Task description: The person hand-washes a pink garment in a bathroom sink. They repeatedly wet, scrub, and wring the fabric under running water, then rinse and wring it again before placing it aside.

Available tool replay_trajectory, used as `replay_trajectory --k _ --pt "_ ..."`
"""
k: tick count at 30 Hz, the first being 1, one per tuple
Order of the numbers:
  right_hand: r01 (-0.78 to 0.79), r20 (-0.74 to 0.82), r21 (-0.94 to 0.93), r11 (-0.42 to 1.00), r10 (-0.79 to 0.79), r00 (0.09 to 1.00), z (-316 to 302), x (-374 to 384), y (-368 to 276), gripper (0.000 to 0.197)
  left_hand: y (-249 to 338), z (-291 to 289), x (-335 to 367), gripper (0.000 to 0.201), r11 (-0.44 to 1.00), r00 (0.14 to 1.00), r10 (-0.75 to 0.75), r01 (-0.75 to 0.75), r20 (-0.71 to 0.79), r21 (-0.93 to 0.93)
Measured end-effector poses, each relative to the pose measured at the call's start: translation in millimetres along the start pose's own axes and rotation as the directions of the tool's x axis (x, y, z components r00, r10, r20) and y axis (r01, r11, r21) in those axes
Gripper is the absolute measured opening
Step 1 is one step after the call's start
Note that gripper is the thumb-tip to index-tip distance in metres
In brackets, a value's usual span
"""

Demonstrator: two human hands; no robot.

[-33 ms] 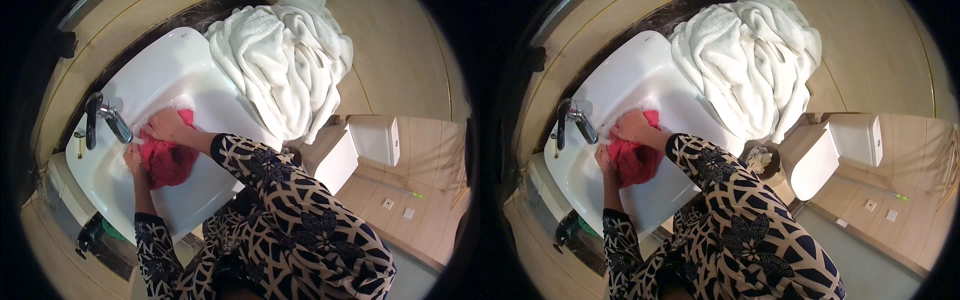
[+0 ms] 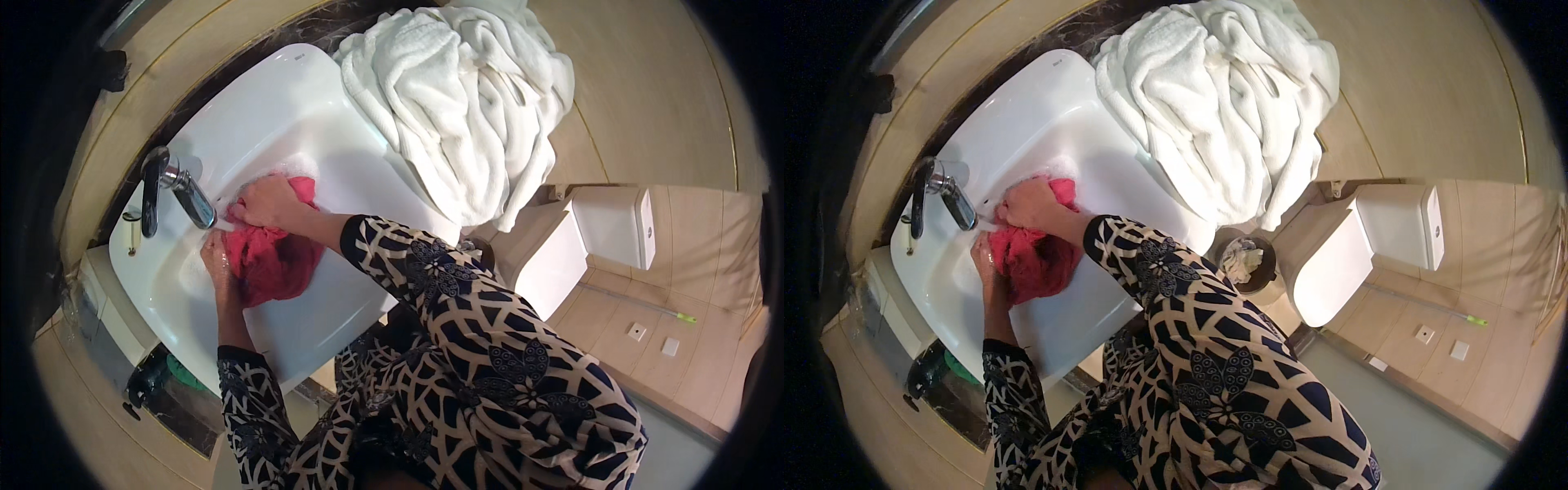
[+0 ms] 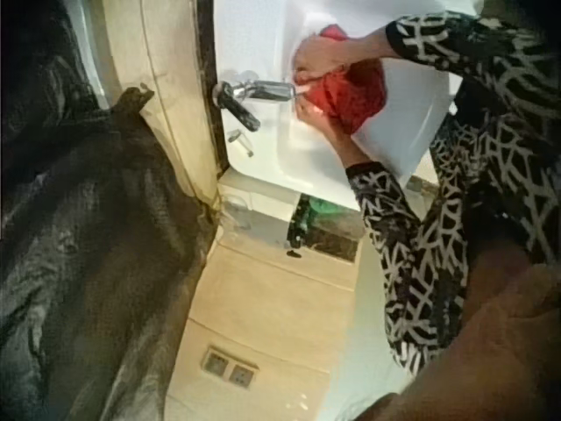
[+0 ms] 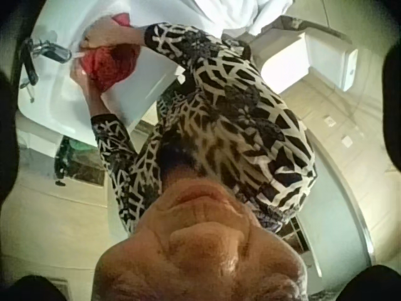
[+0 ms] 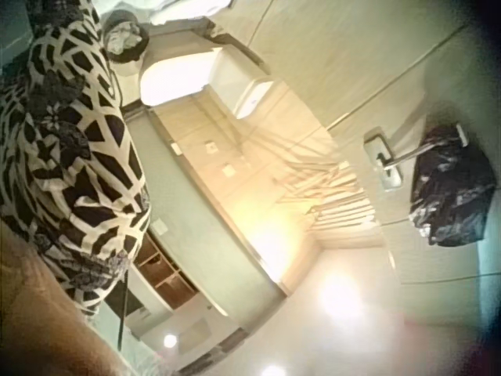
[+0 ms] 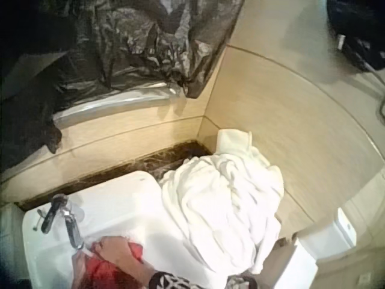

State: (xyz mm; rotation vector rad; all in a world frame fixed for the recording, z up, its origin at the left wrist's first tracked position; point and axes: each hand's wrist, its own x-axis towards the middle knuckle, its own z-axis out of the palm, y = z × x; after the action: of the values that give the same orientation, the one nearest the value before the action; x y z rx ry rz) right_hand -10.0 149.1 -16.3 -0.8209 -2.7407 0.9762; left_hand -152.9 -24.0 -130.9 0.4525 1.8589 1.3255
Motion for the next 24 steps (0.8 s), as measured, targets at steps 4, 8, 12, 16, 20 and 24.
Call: replay_trajectory --k 4,8,12,16,20,24 --pt "0.219 0.019 -0.081 0.972 -0.218 0.976 -3.4 -15.4 -11.5 0.038 92.4 19.7 -34.4 0.048 0.732 0.928 -0.282 0.372 0.243 -0.571" --pt "0.575 -0.017 -0.024 0.818 -0.575 0.818 -14.2 -47.5 -56.1 0.033 106.5 -10.9 -50.3 0.044 0.976 0.968 -0.196 0.177 0.158 0.123" --pt "0.617 -0.149 0.042 0.786 -0.606 0.781 -19.2 -87.7 -25.8 0.027 81.4 -2.8 -40.6 0.041 0.43 0.913 0.02 -0.376 0.408 0.821" --pt "0.454 -0.063 0.018 0.891 -0.452 0.89 -33.7 -114.9 7.2 0.028 127.2 39.5 -104.0 0.046 0.707 0.947 0.153 -0.305 0.283 0.638" --pt "0.297 -0.056 -0.136 0.945 -0.307 0.95 -17.5 -103.7 12.5 0.022 130.4 57.6 -120.4 0.047 0.636 0.91 0.327 -0.41 0.254 0.654" --pt "0.262 -0.06 -0.179 0.948 -0.277 0.959 9.0 -72.8 8.5 0.02 121.1 66.2 -95.4 0.034 0.567 0.967 0.253 -0.18 0.038 0.803"
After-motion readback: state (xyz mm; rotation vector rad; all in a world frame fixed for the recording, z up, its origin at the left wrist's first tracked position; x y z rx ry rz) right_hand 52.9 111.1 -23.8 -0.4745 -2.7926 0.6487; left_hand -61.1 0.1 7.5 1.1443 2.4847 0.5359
